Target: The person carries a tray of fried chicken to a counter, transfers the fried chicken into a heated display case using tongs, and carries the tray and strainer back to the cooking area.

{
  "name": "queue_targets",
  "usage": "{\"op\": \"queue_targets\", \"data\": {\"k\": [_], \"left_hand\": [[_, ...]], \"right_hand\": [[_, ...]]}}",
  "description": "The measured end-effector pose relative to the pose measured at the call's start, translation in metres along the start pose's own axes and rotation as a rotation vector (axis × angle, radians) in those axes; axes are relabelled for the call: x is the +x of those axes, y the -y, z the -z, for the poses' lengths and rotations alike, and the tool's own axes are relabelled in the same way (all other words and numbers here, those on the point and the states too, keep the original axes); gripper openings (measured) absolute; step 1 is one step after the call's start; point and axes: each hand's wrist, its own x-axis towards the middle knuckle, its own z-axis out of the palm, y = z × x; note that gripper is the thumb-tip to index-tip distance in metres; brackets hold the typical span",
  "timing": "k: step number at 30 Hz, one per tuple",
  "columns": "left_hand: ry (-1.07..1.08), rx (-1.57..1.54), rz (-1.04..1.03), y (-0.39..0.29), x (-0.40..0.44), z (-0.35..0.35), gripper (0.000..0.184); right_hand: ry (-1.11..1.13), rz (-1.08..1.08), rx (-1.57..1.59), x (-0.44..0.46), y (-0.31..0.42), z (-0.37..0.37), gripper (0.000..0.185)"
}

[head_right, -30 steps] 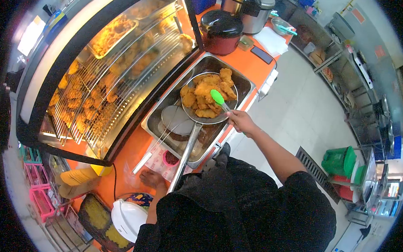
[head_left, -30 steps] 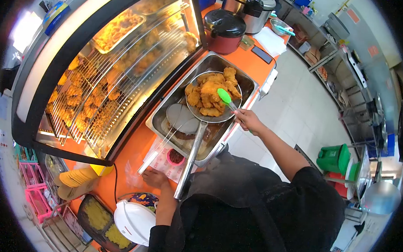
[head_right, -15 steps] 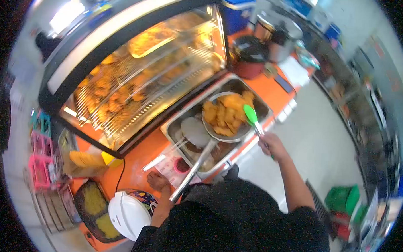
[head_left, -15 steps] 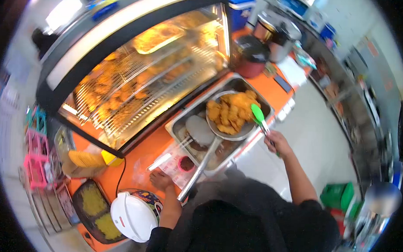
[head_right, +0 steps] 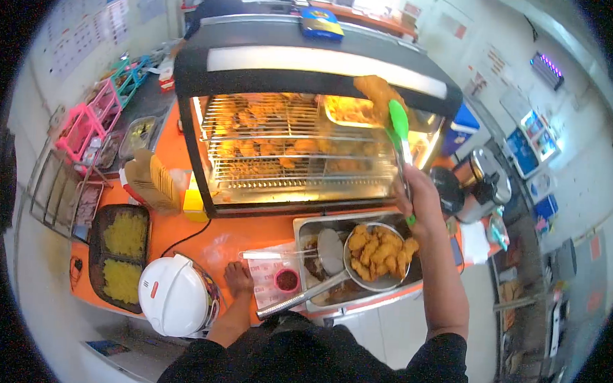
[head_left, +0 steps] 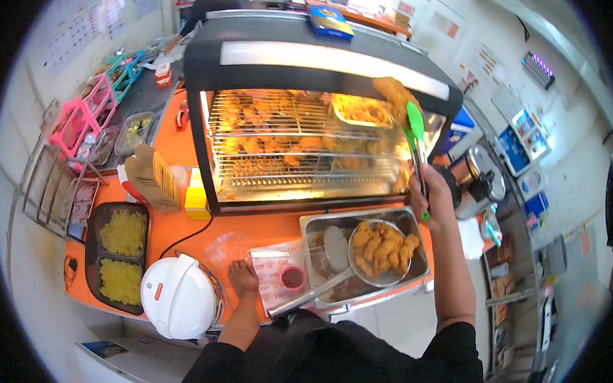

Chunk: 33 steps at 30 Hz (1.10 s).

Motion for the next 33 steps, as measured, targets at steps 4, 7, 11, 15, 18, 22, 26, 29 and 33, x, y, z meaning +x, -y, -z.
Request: {"op": "queue_targets", "data": {"k": [4, 7, 11, 15, 18, 22, 26, 29, 33], "left_hand": [[0.013, -0.045, 0.045, 0.004, 0.002, -0.005, 0.022], [0.049, -0.045, 0.057, 0.004, -0.002, 0.002, 0.021], [0.062, -0.033, 0.07, 0.005, 0.003, 0.0, 0.02], [0.021, -0.025, 0.067, 0.01, 0.001, -0.009, 0.019], [0.032, -0.074, 0.078, 0.009, 0.006, 0.0, 0.02], [0.052, -0.075, 0.102, 0.011, 0.004, -0.003, 0.021], [0.082, -0.046, 0.075, 0.011, 0.009, 0.008, 0.021], [0.111, -0.028, 0.103, 0.012, 0.008, -0.004, 0.022], [0.134, -0.003, 0.094, 0.007, 0.01, 0.002, 0.022]], "right_hand": [[0.155, -0.005, -0.148, 0.103, 0.062, -0.068, 0.032], [0.288, 0.0, -0.105, 0.179, 0.089, -0.125, 0.031], [0.179, 0.011, -0.177, 0.251, 0.109, -0.197, 0.026], [0.218, -0.091, -0.135, 0.322, 0.107, -0.234, 0.025], [0.289, -0.219, 0.03, 0.377, 0.102, -0.258, 0.023], [0.218, -0.267, 0.088, 0.432, 0.1, -0.284, 0.017], [0.069, -0.211, -0.141, 0.429, 0.103, -0.293, 0.028], [0.08, -0.047, -0.466, 0.402, 0.106, -0.284, 0.022], [0.069, -0.049, -0.681, 0.403, 0.115, -0.262, 0.045]]}}
